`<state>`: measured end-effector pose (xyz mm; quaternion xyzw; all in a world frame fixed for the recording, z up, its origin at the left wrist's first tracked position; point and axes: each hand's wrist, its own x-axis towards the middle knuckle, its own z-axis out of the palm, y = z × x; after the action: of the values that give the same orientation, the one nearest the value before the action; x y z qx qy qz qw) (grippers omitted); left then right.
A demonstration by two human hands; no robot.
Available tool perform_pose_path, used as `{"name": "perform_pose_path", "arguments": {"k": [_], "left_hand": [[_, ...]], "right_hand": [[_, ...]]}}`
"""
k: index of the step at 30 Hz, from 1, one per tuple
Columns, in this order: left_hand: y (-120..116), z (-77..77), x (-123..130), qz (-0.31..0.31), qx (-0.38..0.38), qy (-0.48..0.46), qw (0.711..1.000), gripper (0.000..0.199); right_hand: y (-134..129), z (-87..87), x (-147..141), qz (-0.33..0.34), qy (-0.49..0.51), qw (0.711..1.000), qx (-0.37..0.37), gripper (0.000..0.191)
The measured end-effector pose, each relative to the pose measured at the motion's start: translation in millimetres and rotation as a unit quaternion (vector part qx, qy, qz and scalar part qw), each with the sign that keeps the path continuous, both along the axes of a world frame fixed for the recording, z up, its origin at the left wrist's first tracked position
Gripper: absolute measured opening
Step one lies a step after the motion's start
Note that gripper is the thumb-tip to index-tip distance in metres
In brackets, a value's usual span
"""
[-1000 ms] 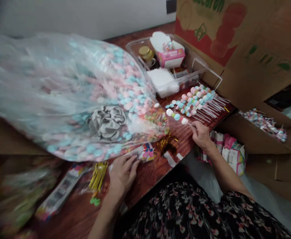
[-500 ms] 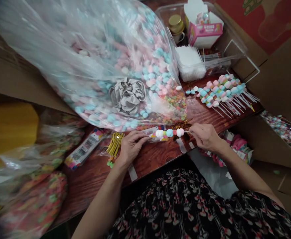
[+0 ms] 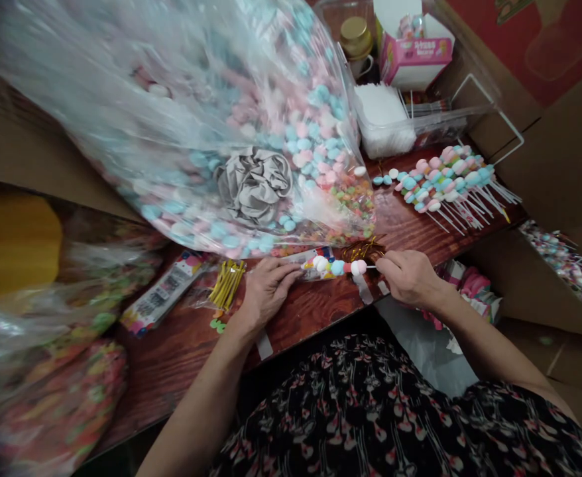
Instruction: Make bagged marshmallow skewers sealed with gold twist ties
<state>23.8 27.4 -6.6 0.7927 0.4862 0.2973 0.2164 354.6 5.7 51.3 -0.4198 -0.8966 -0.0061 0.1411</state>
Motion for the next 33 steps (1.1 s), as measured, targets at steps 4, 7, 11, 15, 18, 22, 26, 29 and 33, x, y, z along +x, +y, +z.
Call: {"name": "perform_pose_path", "arguments": {"k": [4,7,11,15,18,22,26,29,33], "left_hand": [[1,-0.3,4,0.009,0.017,0.014,1.000,0.019],[2,-2.8,5,0.021,-0.007,-0.035,0.999,0.017],[2,-4.6,3,0.021,-0.035,-0.082,0.996,0.014],[-1,-2.0,1,0.094,-0.039,-0.184,0.978,0.009],[0,6.1,11,0.181,-0.058,-0.304,0.934,0.008],[2,23.3,45,0.180,-0.160,-0.510,0.825,0.020],[-4,34.8,75,0.140,-0.262,-0.563,0.771,0.029],[-12,39.6,78,0.108,-0.280,-0.517,0.802,0.027],[-15,48.6,64,0.028,-0.323,-0.411,0.852,0.024]], "right_hand": [[0,-7.8,0,-0.019,0.008,1.000,0.013,0.019],[-1,-18.2,1,-0.038,0.030,0.999,0.004,0.018],[-5,-27.0,4,-0.054,0.071,0.996,-0.018,0.016],[-6,-25.3,10,-0.032,0.123,0.992,-0.012,0.013],[-8,-21.6,11,-0.018,0.146,0.989,-0.009,0.013],[-14,-20.3,-5,0.016,0.158,0.987,-0.001,0.015],[-26,-20.6,-28,0.032,0.162,0.986,0.018,0.020],[-33,-16.3,-37,0.033,0.141,0.989,0.016,0.023],[-33,-1.7,-30,0.050,0.073,0.996,-0.006,0.027]]}}
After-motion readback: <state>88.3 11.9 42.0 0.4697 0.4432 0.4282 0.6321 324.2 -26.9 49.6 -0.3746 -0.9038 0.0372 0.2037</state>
